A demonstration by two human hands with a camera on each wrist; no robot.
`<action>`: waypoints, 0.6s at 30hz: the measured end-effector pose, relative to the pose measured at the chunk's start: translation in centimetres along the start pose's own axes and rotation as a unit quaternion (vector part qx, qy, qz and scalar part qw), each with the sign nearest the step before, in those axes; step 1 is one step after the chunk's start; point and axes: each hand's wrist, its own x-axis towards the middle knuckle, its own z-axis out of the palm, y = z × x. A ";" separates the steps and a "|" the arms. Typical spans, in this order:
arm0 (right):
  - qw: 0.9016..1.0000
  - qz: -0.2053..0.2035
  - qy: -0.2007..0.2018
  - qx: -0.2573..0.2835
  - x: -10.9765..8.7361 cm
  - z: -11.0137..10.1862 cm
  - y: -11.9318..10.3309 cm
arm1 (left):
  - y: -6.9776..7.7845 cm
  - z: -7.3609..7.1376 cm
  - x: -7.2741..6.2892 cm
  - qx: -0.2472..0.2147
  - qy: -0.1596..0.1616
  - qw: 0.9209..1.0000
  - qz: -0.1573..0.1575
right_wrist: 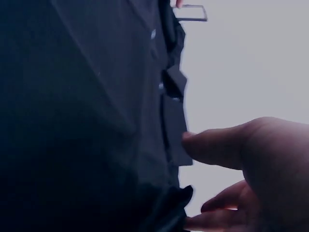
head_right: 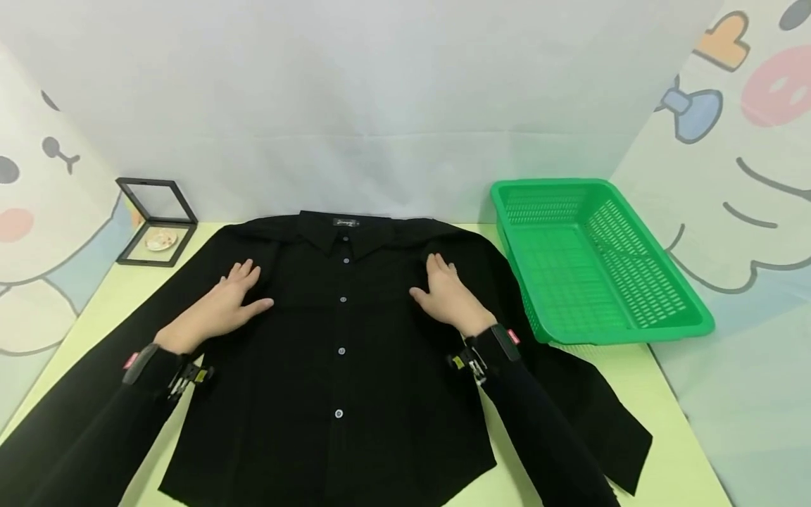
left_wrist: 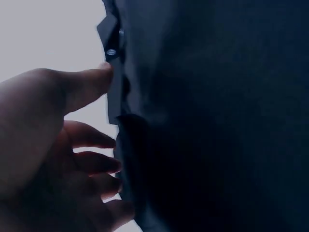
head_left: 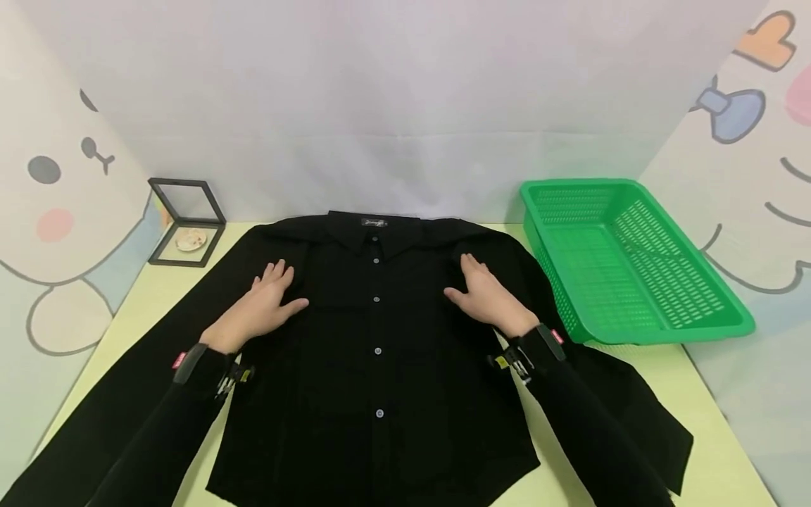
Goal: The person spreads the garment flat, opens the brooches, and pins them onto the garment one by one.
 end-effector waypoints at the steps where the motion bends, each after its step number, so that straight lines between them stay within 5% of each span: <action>1: 1.000 0.001 0.001 -0.003 0.6 0.1 0.1 | -0.1 0.2 0.5 0.002 -0.004 1.000 -0.002; 12: 0.994 0.030 -0.079 -0.072 3.9 1.5 -0.2 | 0.6 1.0 3.0 -0.006 -0.092 0.994 -0.054; 15: 0.998 0.032 -0.033 -0.047 4.3 0.7 -0.2 | 1.1 -0.1 3.6 0.013 -0.078 0.995 -0.058; 18: 0.998 0.033 0.054 -0.002 5.0 -0.6 -0.3 | 1.6 -1.8 4.8 0.024 -0.012 0.998 -0.054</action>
